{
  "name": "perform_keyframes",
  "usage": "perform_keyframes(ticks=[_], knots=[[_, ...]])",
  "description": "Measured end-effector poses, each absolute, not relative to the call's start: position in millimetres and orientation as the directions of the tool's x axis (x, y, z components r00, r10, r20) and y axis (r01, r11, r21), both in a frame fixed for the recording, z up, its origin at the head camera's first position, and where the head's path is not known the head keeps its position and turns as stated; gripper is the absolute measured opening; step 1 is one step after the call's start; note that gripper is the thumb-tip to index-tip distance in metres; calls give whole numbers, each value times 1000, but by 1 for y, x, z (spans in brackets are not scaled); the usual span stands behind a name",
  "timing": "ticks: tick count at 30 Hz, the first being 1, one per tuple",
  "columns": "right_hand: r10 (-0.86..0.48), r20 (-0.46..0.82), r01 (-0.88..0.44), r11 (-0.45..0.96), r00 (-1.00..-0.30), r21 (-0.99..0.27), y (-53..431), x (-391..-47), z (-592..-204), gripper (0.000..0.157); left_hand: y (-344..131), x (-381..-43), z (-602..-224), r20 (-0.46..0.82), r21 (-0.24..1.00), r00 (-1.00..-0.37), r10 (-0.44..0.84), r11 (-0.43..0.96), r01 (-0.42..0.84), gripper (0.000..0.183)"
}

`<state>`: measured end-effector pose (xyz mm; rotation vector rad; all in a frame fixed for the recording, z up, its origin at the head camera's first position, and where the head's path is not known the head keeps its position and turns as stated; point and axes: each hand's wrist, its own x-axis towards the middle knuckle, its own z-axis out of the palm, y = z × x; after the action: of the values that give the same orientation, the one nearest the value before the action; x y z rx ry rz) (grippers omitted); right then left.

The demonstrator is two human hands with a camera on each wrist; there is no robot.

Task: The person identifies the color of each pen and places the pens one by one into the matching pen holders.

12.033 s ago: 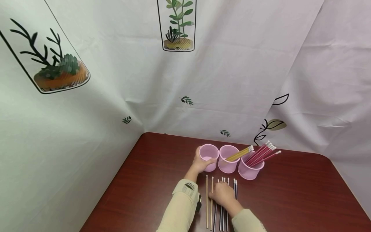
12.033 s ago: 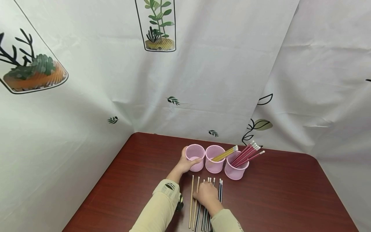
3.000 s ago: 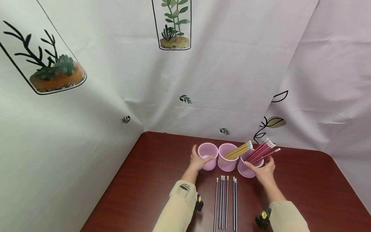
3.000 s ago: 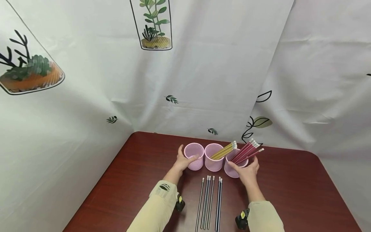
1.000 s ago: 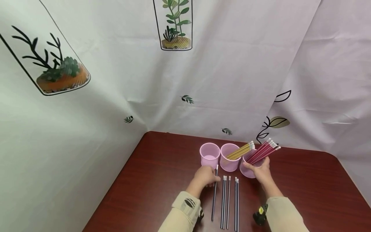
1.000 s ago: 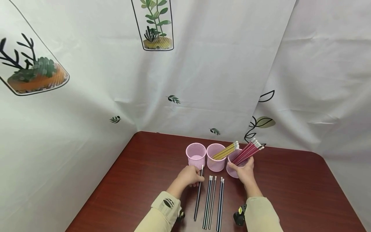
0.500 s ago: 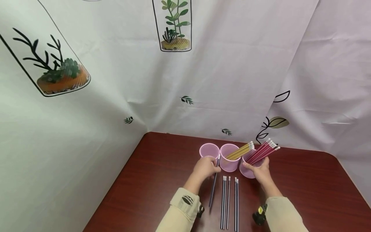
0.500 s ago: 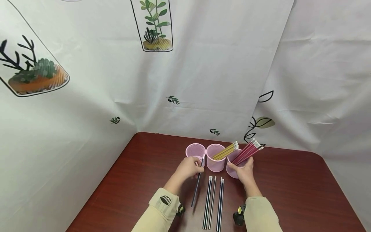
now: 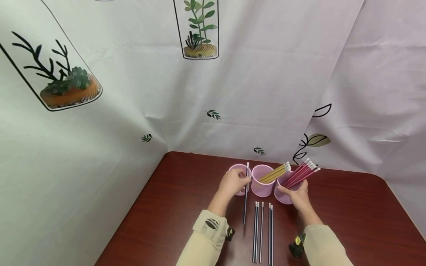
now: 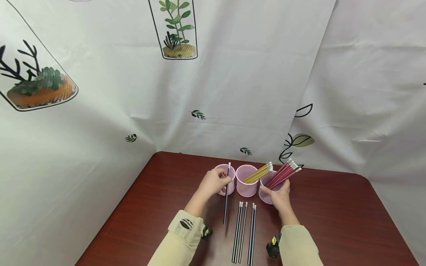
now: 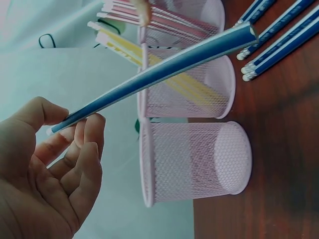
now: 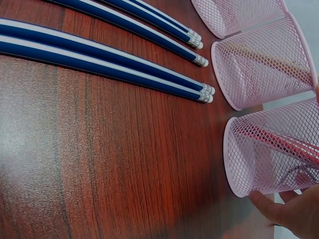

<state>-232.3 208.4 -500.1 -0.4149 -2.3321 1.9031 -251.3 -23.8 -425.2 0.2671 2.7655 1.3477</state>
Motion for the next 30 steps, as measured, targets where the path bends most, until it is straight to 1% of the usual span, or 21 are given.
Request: perform_keyframes(ticks=[2, 4, 9, 10, 13, 15, 18, 22, 26, 30], knots=[[274, -87, 141, 182, -958, -973, 210, -234, -503, 109, -25, -253, -420, 56, 778, -984, 168, 610, 148, 13], [279, -84, 137, 178, -957, -974, 212, -238, -509, 112, -26, -255, -416, 103, 756, -982, 156, 630, 180, 11], [304, -46, 108, 190, -952, -976, 228, -260, -550, 124, -29, -260, -406, 193, 741, -975, 110, 635, 218, 9], [313, -40, 103, 189, -949, -977, 231, -264, -558, 125, -30, -260, -404, 205, 741, -974, 101, 634, 222, 9], [307, -32, 96, 198, -951, -975, 233, -266, -563, 125, -33, -262, -398, 227, 751, -972, 64, 623, 217, 8], [306, -33, 99, 204, -952, -974, 230, -263, -557, 122, -34, -264, -395, 247, 756, -968, 40, 617, 218, 8], [302, -45, 109, 200, -952, -974, 220, -251, -534, 117, -36, -265, -391, 286, 764, -958, -9, 606, 223, 8], [285, -89, 142, 173, -954, -975, 210, -238, -507, 112, -38, -267, -388, 336, 805, -938, -88, 543, 238, 8], [277, -129, 182, 176, -952, -967, 207, -233, -499, 108, -41, -270, -389, 374, 844, -912, -168, 469, 259, 8], [279, -133, 187, 178, -951, -966, 208, -232, -498, 106, -46, -274, -401, 395, 851, -885, -245, 461, 251, 8]])
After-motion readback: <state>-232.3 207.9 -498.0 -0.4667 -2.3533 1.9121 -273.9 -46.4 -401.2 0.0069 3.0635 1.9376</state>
